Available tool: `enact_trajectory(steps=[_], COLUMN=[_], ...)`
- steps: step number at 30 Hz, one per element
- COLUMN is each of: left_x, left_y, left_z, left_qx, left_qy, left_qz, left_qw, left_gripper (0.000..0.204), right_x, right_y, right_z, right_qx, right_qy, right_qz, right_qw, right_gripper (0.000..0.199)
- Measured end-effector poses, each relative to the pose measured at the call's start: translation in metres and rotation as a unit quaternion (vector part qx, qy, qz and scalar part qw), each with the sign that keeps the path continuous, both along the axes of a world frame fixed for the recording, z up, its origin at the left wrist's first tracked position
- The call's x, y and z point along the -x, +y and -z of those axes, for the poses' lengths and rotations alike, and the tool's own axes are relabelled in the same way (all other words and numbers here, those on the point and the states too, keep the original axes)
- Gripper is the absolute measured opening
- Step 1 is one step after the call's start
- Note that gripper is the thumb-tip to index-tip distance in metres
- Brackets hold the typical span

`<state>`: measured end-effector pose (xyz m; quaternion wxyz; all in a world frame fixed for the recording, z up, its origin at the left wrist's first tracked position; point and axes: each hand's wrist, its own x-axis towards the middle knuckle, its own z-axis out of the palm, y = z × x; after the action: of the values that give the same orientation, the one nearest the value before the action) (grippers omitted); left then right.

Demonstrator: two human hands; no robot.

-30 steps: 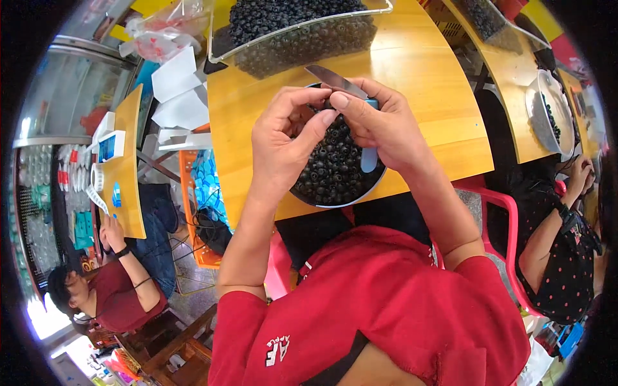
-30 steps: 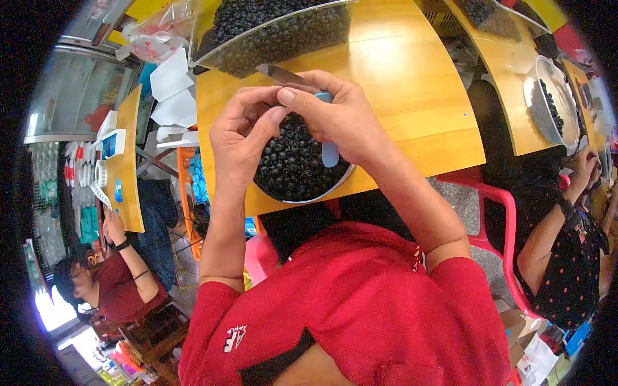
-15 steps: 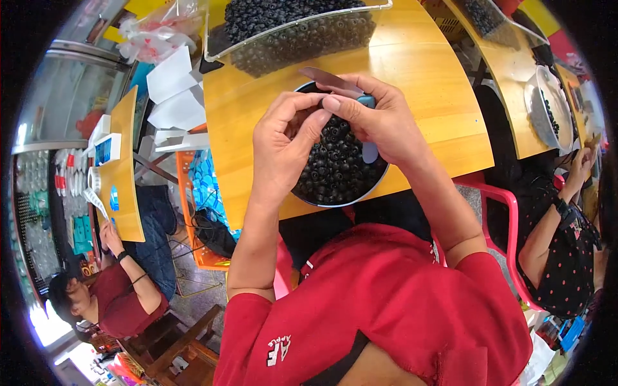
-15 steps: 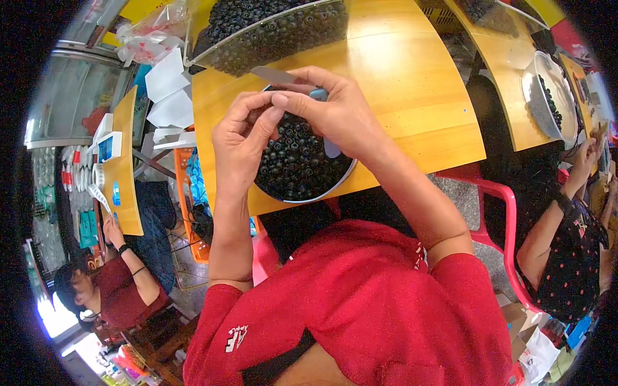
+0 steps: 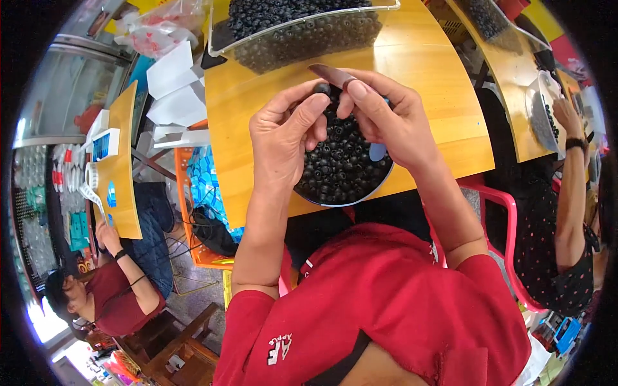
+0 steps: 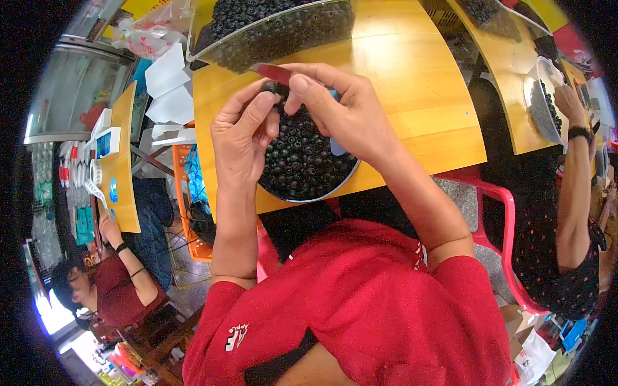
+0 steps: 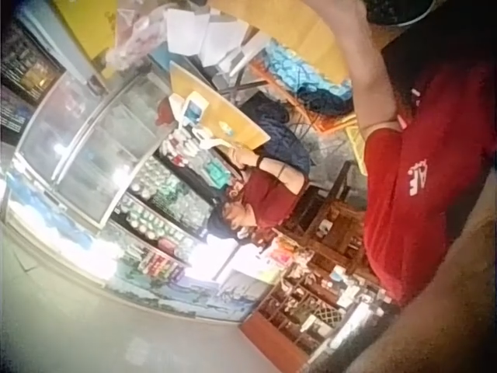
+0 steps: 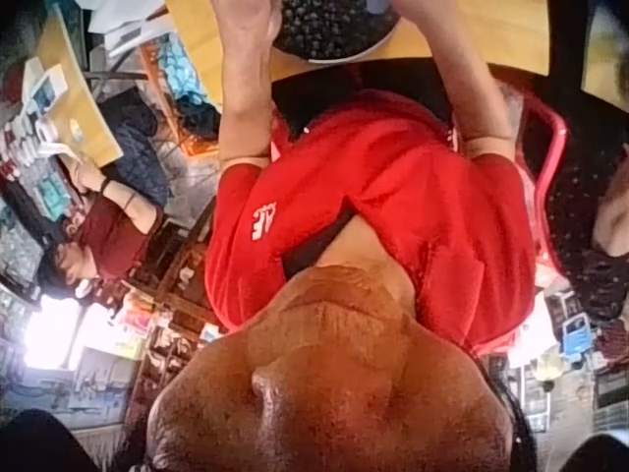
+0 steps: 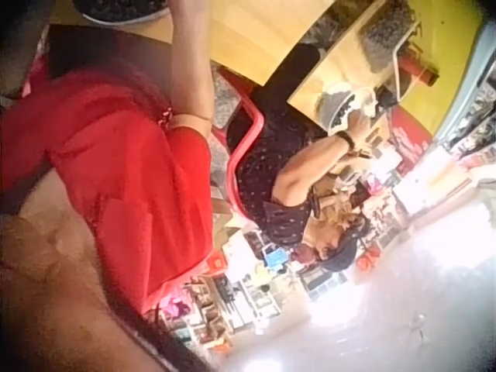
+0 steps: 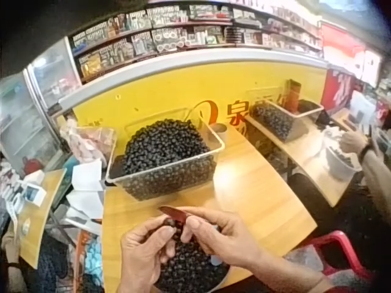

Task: The recorder uses a small knife to trim small dark fruits from a bowl and place them into a separate container.

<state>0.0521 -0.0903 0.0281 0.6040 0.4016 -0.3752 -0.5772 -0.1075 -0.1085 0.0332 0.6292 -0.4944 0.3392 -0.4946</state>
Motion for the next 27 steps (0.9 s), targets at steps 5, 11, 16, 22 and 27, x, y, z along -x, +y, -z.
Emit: enact_trajectory(steps=[5, 11, 16, 22, 27], left_x=[0.000, -0.001, -0.001, -0.002, -0.002], left_y=[0.001, 0.002, 0.001, 0.000, 0.000], left_z=[-0.001, 0.000, 0.004, 0.010, 0.013], left_qx=[-0.015, -0.014, -0.001, 0.037, 0.021], left_qy=[0.033, 0.021, -0.009, 0.000, 0.045], left_qz=[-0.004, 0.008, -0.007, 0.008, 0.025], left_qw=[0.999, 1.000, 1.000, 0.999, 0.998], left_gripper=[0.020, 0.018, 0.016, 0.017, 0.018], right_x=[0.001, -0.001, -0.002, 0.002, 0.006], right_y=[0.002, 0.001, 0.000, -0.004, -0.005], right_z=[-0.001, 0.000, 0.004, 0.003, -0.001], right_qx=[0.106, 0.104, 0.118, 0.018, -0.031], right_qy=[0.071, 0.105, 0.118, 0.077, 0.030], right_qz=[-0.027, -0.013, -0.014, -0.041, -0.077], right_qw=[0.991, 0.989, 0.986, 0.996, 0.996], right_gripper=[0.035, 0.033, 0.030, 0.029, 0.031])
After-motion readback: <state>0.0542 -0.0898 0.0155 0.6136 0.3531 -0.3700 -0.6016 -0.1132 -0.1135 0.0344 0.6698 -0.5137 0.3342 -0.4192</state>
